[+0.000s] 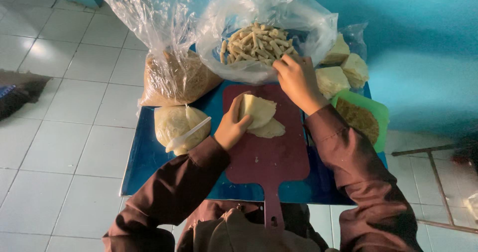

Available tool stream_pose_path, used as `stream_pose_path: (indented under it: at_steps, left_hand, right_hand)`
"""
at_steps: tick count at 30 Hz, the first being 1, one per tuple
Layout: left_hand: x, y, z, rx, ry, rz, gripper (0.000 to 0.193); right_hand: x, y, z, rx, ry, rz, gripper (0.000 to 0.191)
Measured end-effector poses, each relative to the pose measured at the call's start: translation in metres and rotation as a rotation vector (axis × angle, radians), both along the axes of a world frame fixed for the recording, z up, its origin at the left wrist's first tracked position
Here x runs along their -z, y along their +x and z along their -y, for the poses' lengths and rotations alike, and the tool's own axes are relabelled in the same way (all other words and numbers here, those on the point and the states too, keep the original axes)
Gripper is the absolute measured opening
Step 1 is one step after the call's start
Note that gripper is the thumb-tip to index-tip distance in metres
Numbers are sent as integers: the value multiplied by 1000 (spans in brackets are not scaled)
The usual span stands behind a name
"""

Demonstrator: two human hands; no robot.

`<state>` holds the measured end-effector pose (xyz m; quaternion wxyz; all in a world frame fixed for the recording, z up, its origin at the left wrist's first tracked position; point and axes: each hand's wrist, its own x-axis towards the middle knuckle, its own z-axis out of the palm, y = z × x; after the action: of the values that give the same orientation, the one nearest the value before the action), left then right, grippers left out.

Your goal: The person tears pieces from a block of soft dough and arranges the thin slices in an overlapping herringbone pattern on a paddle-shaped board. They continue adding slices to extend the pattern, then use a spoon to press and smooth the arranged slices.

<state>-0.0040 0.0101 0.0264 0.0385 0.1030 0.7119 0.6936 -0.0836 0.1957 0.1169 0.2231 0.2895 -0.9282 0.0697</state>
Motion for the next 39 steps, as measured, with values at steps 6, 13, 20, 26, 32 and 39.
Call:
stream_pose_path:
  at_steps: [6, 13, 20, 26, 32, 39]
  left_hand:
    - [-1, -9, 4, 174, 254, 48, 75]
    - [0, 3, 10, 405, 761, 336, 78]
    - [-3, 19, 10, 494, 851, 358, 76]
    - [-9, 34, 7, 437, 777, 347, 78]
    - [-16, 42, 3, 387, 752, 338, 77]
    - [-13, 49, 14, 130, 702, 251, 73]
  right_hand:
    - [-3, 33, -13, -228, -338, -101, 30]
    - [15, 74, -15, -482, -298, 117, 34]
    - [18, 84, -21, -588, -337, 112, 42]
    - [15, 92, -21, -606, -446, 208, 34]
    - [7, 96, -21, -549, -526, 298, 13]
    - [28, 93, -28, -245, -730, 384, 15]
